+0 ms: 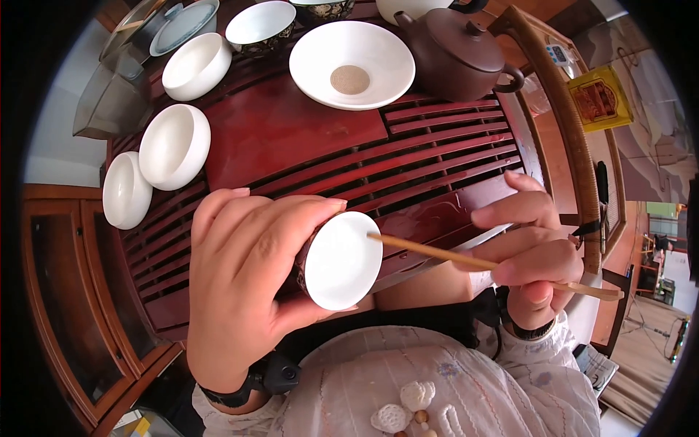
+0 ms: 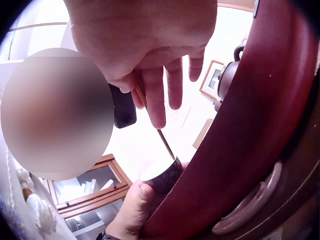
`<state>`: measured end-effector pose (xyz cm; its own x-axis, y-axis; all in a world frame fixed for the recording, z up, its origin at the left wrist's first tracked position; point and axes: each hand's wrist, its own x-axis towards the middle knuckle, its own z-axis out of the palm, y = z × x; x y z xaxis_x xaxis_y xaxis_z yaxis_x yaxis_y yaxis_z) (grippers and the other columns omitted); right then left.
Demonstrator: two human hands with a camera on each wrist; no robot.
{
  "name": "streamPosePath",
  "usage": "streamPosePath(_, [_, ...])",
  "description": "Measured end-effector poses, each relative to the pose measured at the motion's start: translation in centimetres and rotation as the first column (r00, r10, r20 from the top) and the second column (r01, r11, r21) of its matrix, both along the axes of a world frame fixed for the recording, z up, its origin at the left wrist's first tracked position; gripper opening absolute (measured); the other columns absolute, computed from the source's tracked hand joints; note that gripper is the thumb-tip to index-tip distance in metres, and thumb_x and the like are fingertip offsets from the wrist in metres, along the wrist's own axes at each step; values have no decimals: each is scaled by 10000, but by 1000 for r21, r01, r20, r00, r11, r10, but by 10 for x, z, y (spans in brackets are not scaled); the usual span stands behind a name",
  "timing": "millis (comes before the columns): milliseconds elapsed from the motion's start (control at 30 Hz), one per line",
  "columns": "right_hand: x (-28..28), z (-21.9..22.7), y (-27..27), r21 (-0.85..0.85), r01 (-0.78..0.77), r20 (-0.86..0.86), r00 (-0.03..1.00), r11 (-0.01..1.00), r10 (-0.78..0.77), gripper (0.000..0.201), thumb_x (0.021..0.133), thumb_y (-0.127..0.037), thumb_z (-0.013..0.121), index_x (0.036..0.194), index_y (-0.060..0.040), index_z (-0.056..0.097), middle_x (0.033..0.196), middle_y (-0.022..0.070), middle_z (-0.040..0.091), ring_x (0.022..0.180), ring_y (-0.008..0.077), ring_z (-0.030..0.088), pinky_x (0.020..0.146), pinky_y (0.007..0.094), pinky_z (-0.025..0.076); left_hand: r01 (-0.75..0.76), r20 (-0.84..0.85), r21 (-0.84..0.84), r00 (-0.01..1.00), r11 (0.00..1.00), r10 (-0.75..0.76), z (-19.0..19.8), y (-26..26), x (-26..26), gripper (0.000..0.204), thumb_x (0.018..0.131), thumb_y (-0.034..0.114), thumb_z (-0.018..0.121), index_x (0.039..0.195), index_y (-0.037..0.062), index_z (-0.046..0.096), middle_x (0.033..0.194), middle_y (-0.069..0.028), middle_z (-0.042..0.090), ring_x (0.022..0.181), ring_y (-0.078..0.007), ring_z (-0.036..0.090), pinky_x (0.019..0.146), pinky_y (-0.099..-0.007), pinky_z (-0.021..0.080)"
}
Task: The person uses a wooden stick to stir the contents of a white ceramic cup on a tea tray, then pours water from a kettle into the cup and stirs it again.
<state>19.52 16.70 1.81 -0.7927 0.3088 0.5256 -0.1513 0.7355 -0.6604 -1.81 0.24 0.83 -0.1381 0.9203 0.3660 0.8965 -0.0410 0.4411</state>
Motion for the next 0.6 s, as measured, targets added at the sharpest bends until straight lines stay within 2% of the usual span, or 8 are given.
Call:
streamPosePath(367, [5, 9, -3, 69, 4, 49, 999, 998, -7, 365, 1022, -459, 386, 872, -149, 509, 719, 24, 709, 865, 249, 642, 1053, 527, 315, 11, 5, 4, 1000, 1000, -11, -2, 0, -1, 672, 592, 420, 826, 1097, 47, 588, 1060, -69, 700, 924, -285, 607, 950, -470, 378])
streamPosePath(433, [7, 10, 2, -13, -103, 66, 992, 995, 103, 364, 1022, -462, 384, 879, -149, 506, 721, 37, 708, 876, 246, 639, 1054, 528, 317, 10, 4, 5, 1000, 1000, -10, -2, 0, 0, 671, 594, 424, 826, 1096, 48, 588, 1058, -68, 699, 921, -286, 607, 949, -469, 378])
streamPosePath(467, [7, 8, 2, -12, -101, 66, 993, 995, 102, 364, 1022, -462, 384, 879, -149, 506, 721, 37, 708, 876, 246, 639, 1054, 528, 317, 11, 4, 6, 1000, 1000, -11, -2, 0, 0, 671, 594, 424, 826, 1096, 48, 588, 1058, -68, 699, 921, -286, 607, 949, -469, 378])
streamPosePath(533, [4, 3, 1, 8, 50, 2, 999, 999, -50, 364, 1022, -463, 384, 885, -150, 508, 719, 53, 707, 881, 245, 635, 1058, 531, 316, 11, 1, -5, 1000, 1000, -11, -1, 0, -1, 676, 592, 429, 825, 1099, 49, 590, 1055, -67, 697, 914, -285, 603, 952, -470, 378])
streamPosePath(600, [8, -1, 5, 16, 48, 1, 999, 999, -48, 360, 1021, -464, 385, 891, -152, 508, 715, 61, 704, 883, 247, 632, 1062, 535, 313, 6, -2, 1, 1000, 1000, -6, -2, 0, 0, 676, 591, 428, 825, 1100, 49, 591, 1053, -67, 695, 912, -284, 601, 954, -471, 377])
